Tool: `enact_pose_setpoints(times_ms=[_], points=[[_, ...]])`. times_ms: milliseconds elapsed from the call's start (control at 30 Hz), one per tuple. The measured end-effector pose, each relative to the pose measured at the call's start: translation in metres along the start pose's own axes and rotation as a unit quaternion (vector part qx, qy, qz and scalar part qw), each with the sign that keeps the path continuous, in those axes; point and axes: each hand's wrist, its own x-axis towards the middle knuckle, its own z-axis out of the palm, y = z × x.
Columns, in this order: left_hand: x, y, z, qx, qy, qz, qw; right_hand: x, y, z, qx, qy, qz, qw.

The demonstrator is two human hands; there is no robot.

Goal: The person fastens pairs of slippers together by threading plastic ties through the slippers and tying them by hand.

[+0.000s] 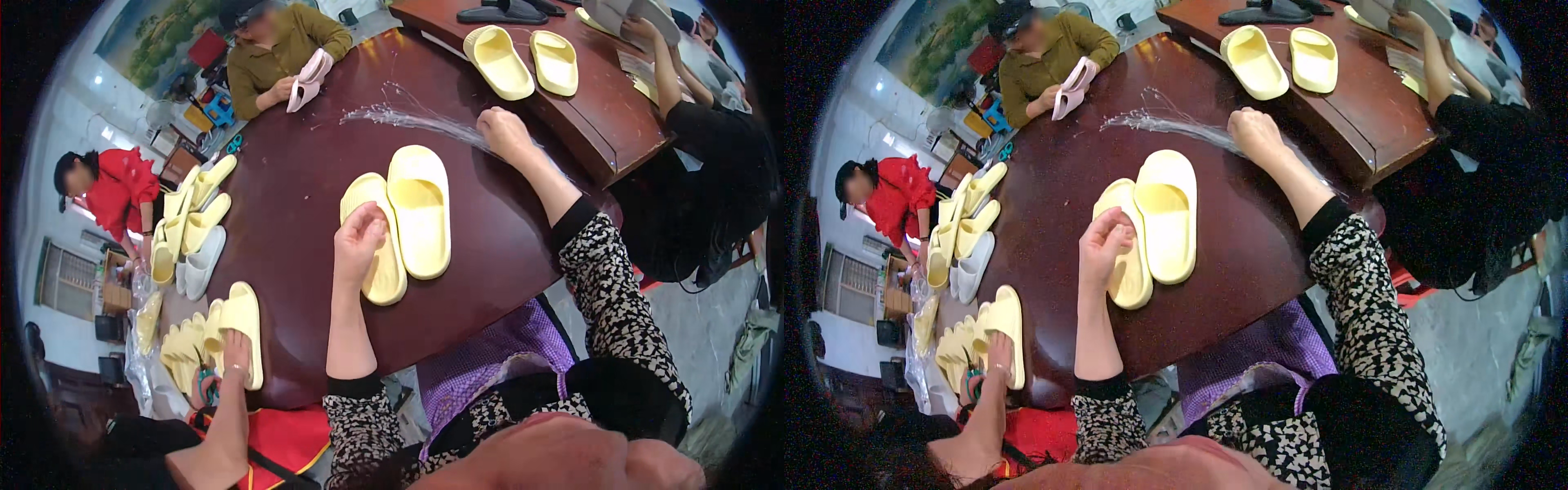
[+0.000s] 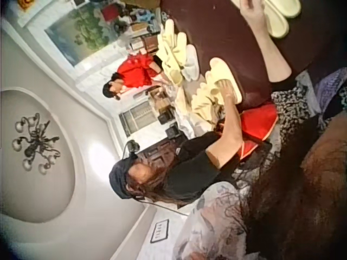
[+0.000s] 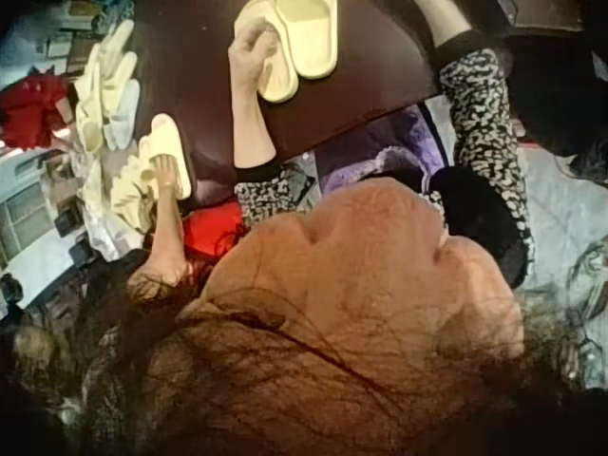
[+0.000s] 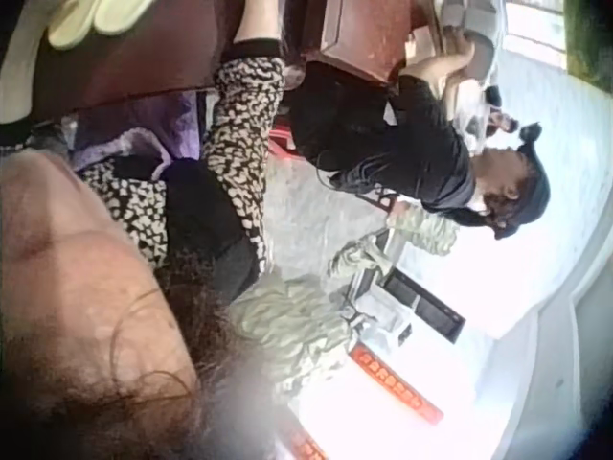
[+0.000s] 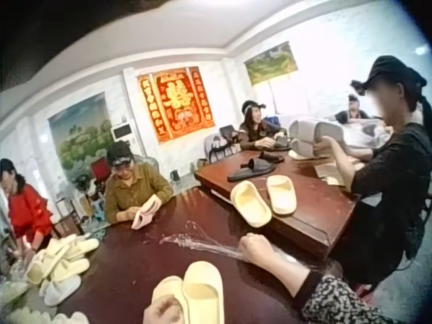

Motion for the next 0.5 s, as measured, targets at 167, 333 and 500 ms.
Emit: enact_pose_setpoints(times_ms=[167,333,500], points=[[0.0,0.008,-0.001,-0.026,0.013,-0.025,0.999,0.008,-0.009,-0.013,0.022,0.018,0.045,0.999],[0.005,0.007,0.002,0.017,0.051,0.028,0.998,0.018,0.0,-0.017,0.157,0.149,0.053,0.975],[0.002,0.002,-0.012,0.013,0.093,0.042,0.995,0.02,-0.027,-0.034,0.455,0.06,0.233,0.857]])
